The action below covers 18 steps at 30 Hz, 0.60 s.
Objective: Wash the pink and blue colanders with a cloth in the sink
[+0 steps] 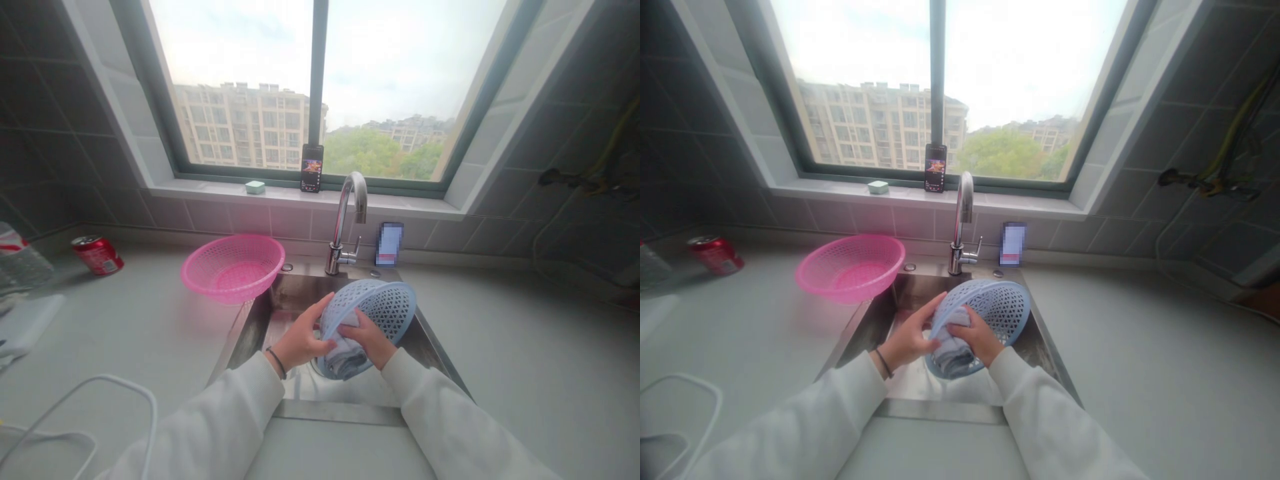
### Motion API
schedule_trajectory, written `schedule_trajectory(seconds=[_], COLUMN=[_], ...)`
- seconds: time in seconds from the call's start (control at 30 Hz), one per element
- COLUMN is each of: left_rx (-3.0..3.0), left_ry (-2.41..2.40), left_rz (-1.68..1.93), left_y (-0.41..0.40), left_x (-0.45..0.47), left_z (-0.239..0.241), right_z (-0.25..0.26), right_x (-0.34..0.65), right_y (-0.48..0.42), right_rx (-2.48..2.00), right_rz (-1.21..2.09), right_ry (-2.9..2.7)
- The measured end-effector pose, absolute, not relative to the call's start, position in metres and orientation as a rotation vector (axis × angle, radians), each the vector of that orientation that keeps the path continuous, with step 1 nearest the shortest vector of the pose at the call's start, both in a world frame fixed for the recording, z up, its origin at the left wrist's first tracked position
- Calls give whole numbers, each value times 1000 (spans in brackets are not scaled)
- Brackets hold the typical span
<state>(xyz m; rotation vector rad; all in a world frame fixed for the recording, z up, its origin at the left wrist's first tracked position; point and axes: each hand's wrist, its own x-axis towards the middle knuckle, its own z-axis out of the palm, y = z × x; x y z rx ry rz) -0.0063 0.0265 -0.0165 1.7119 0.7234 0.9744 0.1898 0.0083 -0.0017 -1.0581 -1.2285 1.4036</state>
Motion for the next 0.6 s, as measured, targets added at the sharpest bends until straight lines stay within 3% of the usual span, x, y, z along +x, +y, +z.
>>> schedule_trajectory(seconds=[0.6], left_rx=[1687], left_ry=[721], left_rz=[980], left_y=[27], left_x=[-5], left_z=[-18], right_z=[4], right_x=[185], right_y=[8], right_rx=[-1068], right_rz=[1429], right_ry=[-1124])
